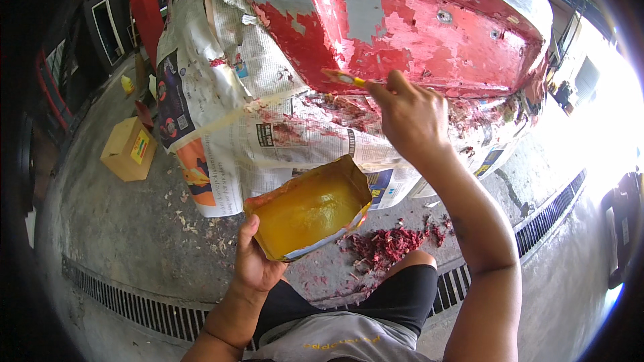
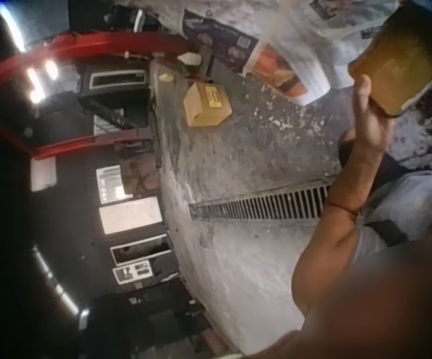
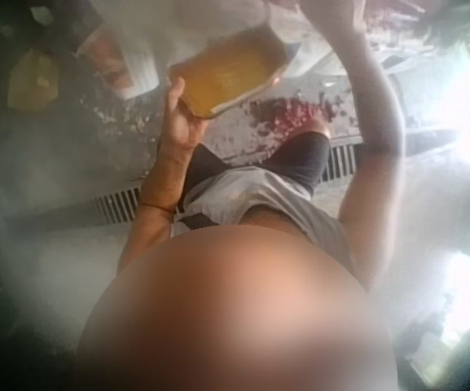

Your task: The person scrapes red paint residue from a gray car part using a scraper and a cloth, then pours yellow paint into a tray and applies it with a brush to the same part. The part is masked with newspaper and tape during the process.

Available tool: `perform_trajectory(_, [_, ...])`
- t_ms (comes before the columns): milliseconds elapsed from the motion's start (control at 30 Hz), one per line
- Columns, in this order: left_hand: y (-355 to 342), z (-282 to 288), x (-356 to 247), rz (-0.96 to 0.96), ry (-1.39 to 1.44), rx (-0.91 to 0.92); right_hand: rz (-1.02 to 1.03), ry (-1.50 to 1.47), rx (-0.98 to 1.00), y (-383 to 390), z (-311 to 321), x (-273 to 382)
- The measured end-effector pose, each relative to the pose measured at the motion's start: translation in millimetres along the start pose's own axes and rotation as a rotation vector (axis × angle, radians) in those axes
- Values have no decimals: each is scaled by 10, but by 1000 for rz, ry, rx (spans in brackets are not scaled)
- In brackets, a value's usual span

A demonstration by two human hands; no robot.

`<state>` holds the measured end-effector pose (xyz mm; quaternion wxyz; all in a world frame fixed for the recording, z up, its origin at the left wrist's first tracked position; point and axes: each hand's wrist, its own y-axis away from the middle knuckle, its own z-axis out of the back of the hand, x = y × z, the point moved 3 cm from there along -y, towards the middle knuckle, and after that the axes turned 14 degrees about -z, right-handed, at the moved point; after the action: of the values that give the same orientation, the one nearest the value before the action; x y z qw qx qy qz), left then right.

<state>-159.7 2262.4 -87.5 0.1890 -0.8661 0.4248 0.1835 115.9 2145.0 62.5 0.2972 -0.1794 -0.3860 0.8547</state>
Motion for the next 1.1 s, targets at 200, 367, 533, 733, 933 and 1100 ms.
perform_trajectory(200, [-9, -13, 1, -5, -34, -7, 71, 41, 68, -56, -188, 168])
perform_trajectory(367, [-2, 12, 9, -8, -14, -5, -51, 42, 47, -30, -13, 33])
perform_trajectory(533, [-25, -15, 32, -24, -40, -14, -1, -4, 132, -2, -108, 147])
perform_trajectory(733, [19, -18, 7, -7, -21, -26, -98, 167, 213, 31, -154, -216])
perform_trajectory(933, [-6, 0, 78, -25, 17, -68, -61, 90, 55, 209, -86, -194])
perform_trajectory(1100, [-6, -18, 68, -15, 1, -55, -124, 174, 125, 134, -228, -259])
